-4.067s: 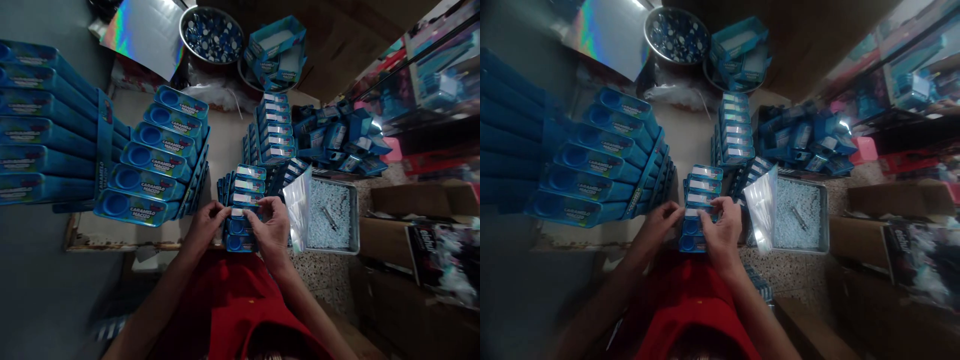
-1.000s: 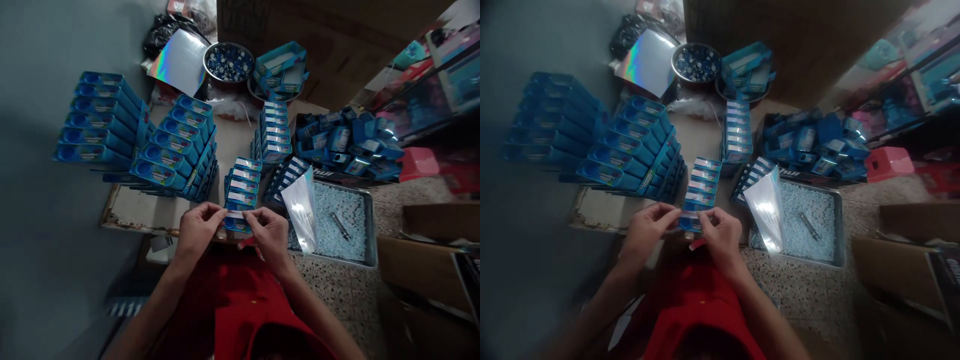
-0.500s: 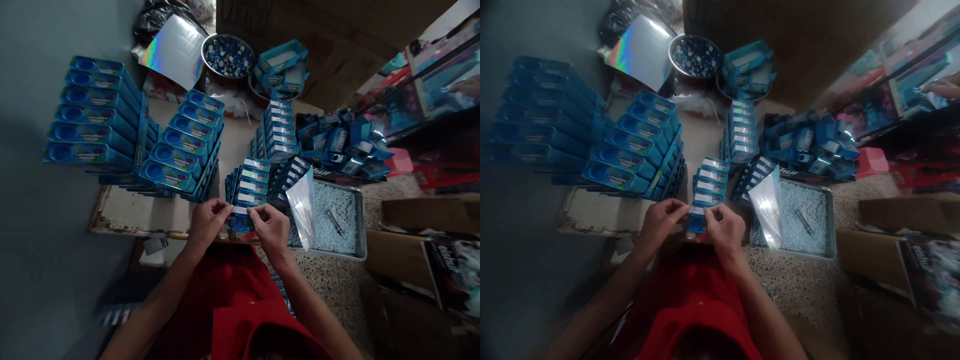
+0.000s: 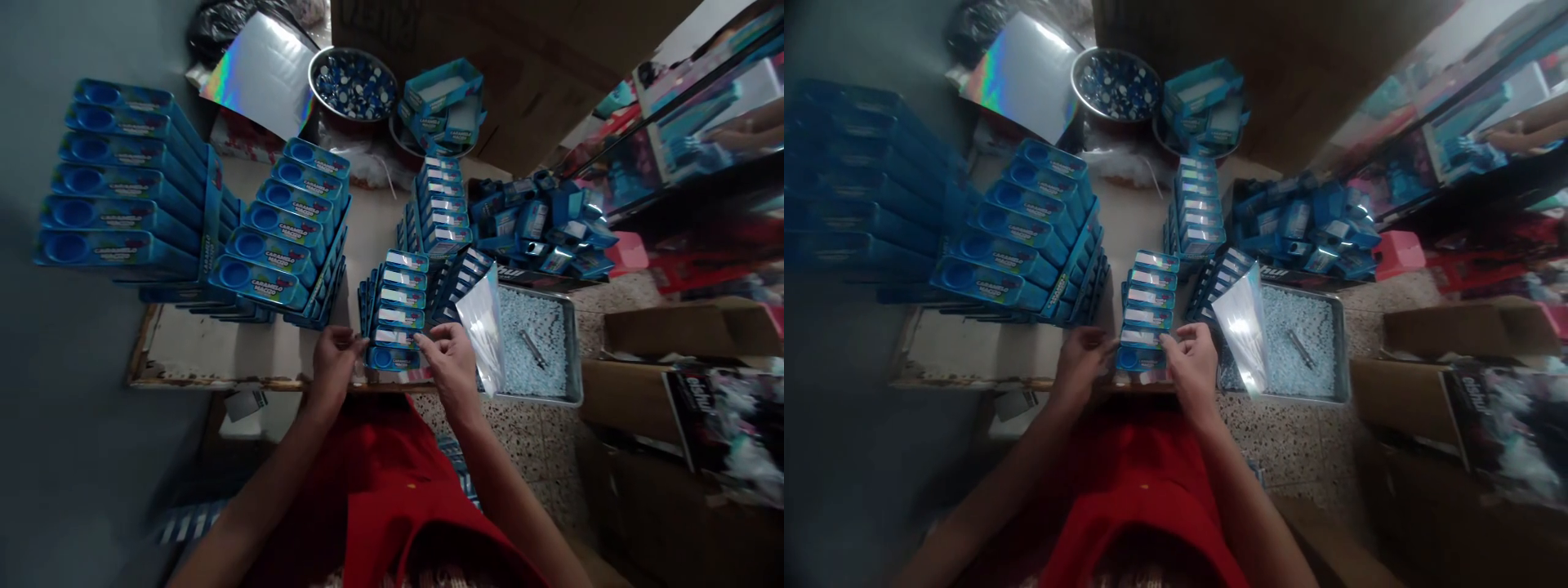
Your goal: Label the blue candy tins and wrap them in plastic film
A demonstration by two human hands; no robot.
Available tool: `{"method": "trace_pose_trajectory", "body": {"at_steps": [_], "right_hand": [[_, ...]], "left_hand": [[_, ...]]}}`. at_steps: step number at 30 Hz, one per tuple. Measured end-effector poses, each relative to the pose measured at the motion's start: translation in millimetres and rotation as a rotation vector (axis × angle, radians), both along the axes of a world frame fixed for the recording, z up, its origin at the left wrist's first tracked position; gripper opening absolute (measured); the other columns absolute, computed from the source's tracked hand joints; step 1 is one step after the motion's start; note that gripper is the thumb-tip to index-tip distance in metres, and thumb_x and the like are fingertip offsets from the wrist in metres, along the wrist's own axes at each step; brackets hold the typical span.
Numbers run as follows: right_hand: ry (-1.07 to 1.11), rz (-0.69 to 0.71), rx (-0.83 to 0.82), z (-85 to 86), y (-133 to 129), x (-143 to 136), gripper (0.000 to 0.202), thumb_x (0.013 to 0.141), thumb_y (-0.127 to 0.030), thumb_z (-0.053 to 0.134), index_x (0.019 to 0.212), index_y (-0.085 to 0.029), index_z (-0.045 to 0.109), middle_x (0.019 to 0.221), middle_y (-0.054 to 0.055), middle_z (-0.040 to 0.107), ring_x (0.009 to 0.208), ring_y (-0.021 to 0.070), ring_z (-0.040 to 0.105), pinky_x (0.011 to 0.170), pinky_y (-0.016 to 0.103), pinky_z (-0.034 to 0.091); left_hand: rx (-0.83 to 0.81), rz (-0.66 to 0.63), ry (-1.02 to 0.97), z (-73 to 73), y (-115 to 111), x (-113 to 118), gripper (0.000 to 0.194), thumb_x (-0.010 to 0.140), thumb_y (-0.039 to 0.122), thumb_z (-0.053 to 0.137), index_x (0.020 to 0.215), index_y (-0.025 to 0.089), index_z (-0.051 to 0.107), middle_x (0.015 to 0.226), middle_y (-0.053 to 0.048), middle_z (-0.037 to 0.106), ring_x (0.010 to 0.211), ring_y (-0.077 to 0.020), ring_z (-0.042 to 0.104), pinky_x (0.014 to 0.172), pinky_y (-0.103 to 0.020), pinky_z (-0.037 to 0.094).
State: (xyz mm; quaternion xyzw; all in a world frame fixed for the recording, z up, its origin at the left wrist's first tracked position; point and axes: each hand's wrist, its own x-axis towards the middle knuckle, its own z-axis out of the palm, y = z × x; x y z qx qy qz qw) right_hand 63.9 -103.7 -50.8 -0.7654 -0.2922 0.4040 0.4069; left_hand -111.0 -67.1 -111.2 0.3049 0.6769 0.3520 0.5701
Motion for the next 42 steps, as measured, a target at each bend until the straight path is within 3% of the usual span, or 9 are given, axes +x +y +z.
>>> {"method": "trace_pose_trajectory", "body": {"at_steps": [4,7,10,14,17,22,28,38,42], "right_hand": [[0.034,-0.033,0.057,19.6,-3,-4,0.038,0.082,-0.049,0.074,0.099,-0.024,0.053,0.058,-0.010,0.055,0.047,0.0122,0.054,0.045,0.023,0.041],[0.038,-0.026,0.085,28.7,-1,-11,0.035,0.082,-0.047,0.075,0.098,-0.024,0.054,0.059,-0.010,0.053,0.049,0.0114,0.054,0.045,0.022,0.041],[0.058,0.006,0.106,34.7,-1,-17,0.033,0.082,-0.045,0.076,0.096,-0.024,0.055,0.058,-0.010,0.050,0.049,0.0099,0.050,0.046,0.021,0.038],[0.288,0.159,0.080,37.3,-12,-13,0.048,0.074,-0.038,0.085,0.108,-0.024,0.055,0.073,-0.006,0.065,0.063,0.0125,0.061,0.058,0.024,0.047],[0.368,0.225,0.009,30.7,-23,-10,0.054,0.069,-0.032,0.089,0.112,-0.024,0.057,0.080,-0.003,0.072,0.071,0.0144,0.066,0.068,0.027,0.051],[0.073,0.085,0.026,10.7,-23,-20,0.045,0.072,-0.032,0.085,0.106,-0.025,0.056,0.077,-0.002,0.073,0.071,0.0186,0.072,0.069,0.030,0.054],[-0.126,0.111,0.076,3.1,-13,-29,0.038,0.077,-0.030,0.080,0.104,-0.025,0.054,0.078,-0.003,0.074,0.072,0.0185,0.072,0.071,0.031,0.054],[-0.239,0.157,0.075,-2.4,-17,-30,0.028,0.082,-0.031,0.076,0.096,-0.025,0.053,0.079,-0.004,0.068,0.071,0.0157,0.064,0.071,0.029,0.049],[-0.406,0.108,0.000,-9.5,-18,-15,0.045,0.068,-0.037,0.089,0.095,-0.024,0.055,0.080,-0.005,0.057,0.072,0.0151,0.054,0.065,0.027,0.043]], "left_hand": [[0.330,-0.088,0.157,40.7,-23,-6,0.031,0.084,0.042,0.074,0.104,0.020,0.065,0.089,-0.001,0.064,0.080,-0.0152,0.061,0.074,-0.026,0.050],[0.168,-0.344,-0.067,71.8,-35,-8,0.046,0.081,0.049,0.077,0.117,0.021,0.068,0.093,-0.002,0.069,0.073,-0.0153,0.062,0.067,-0.026,0.050],[-0.056,-0.437,-0.267,82.1,-37,-9,0.044,0.077,0.051,0.080,0.104,0.018,0.071,0.079,-0.001,0.068,0.064,-0.0142,0.059,0.060,-0.025,0.047],[-0.083,-0.381,-0.279,74.7,-35,-23,0.037,0.081,0.052,0.077,0.077,0.018,0.066,0.058,0.005,0.052,0.055,-0.0099,0.047,0.055,-0.021,0.036],[-0.094,-0.457,-0.190,70.2,-31,-40,0.037,0.079,0.054,0.078,0.077,0.018,0.068,0.062,0.002,0.059,0.059,-0.0122,0.051,0.056,-0.023,0.037],[-0.015,-0.502,-0.005,65.2,-19,-48,0.036,0.082,0.054,0.074,0.077,0.019,0.071,0.072,-0.001,0.069,0.065,-0.0155,0.058,0.061,-0.025,0.042],[0.075,-0.469,0.045,51.3,-7,-42,0.030,0.082,0.050,0.073,0.076,0.020,0.072,0.076,-0.002,0.073,0.072,-0.0196,0.064,0.065,-0.026,0.044],[0.043,-0.468,-0.022,20.2,-4,-30,0.027,0.081,0.047,0.073,0.078,0.020,0.071,0.075,-0.001,0.070,0.073,-0.0194,0.062,0.068,-0.028,0.042],[-0.068,-0.417,-0.205,7.7,-11,-22,0.031,0.079,0.050,0.073,0.076,0.019,0.069,0.076,-0.001,0.069,0.079,-0.0201,0.062,0.072,-0.028,0.043]]}}
